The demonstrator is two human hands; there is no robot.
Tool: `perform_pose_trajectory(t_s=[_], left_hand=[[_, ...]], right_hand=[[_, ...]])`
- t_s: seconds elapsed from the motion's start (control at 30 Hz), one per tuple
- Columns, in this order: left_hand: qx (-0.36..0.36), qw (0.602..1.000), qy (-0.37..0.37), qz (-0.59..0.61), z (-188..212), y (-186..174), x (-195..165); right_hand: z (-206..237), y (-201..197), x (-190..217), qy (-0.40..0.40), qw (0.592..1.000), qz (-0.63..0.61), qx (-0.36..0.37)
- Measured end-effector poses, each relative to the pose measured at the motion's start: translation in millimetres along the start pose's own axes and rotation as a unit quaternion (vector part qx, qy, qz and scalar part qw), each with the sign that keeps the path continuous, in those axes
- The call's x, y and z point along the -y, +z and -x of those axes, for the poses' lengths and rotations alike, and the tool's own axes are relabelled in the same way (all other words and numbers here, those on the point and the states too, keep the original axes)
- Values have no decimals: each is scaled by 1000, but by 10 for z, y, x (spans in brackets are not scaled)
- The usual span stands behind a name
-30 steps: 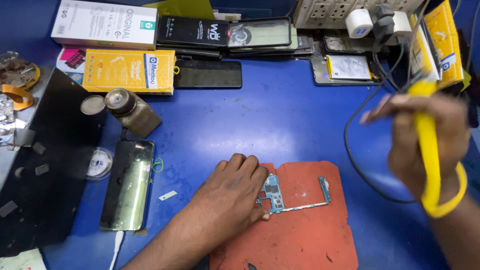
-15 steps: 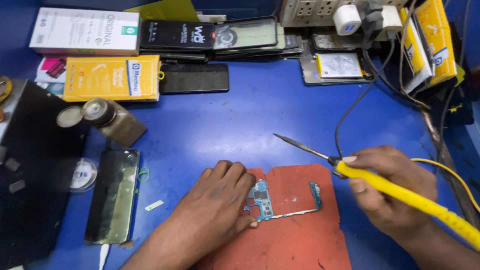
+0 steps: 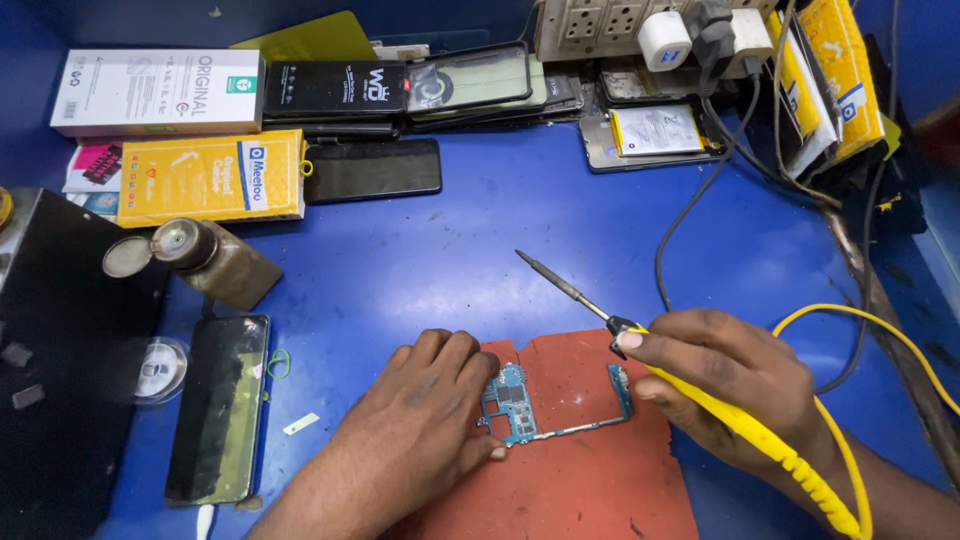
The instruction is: The person uses a soldering iron to apply heat to a small blue circuit board placed on a red mat. They hold the board steady with the left hand while moving the soldering iron across different points on the board with the right hand. The person briefly lifts the iron to inspect the tip before continuing to solder.
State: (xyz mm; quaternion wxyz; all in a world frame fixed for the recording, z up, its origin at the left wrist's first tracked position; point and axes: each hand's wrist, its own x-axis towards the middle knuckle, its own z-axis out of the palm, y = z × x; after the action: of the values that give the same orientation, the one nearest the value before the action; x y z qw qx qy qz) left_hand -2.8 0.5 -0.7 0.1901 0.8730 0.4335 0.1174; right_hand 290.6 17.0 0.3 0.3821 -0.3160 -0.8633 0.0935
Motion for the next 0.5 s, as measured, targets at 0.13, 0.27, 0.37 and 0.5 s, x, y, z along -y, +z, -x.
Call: perform_pose_trajectory(t_s=[0.13, 0.27, 0.37, 0.5], left_hand=[[8, 1000, 0, -1, -8, -1, 4], [1, 1000, 4, -1, 4, -1, 5], [0, 1000, 6, -2, 4, 8, 12], [-3, 1000, 9, -2, 12, 14, 17]], right_hand=[[-9, -14, 22, 5, 1000, -8, 19], [-34, -24, 38, 5, 1000, 0, 27], [-49, -21, 47, 6, 1000, 2, 26], [-56, -23, 47, 6, 1000, 3, 23]])
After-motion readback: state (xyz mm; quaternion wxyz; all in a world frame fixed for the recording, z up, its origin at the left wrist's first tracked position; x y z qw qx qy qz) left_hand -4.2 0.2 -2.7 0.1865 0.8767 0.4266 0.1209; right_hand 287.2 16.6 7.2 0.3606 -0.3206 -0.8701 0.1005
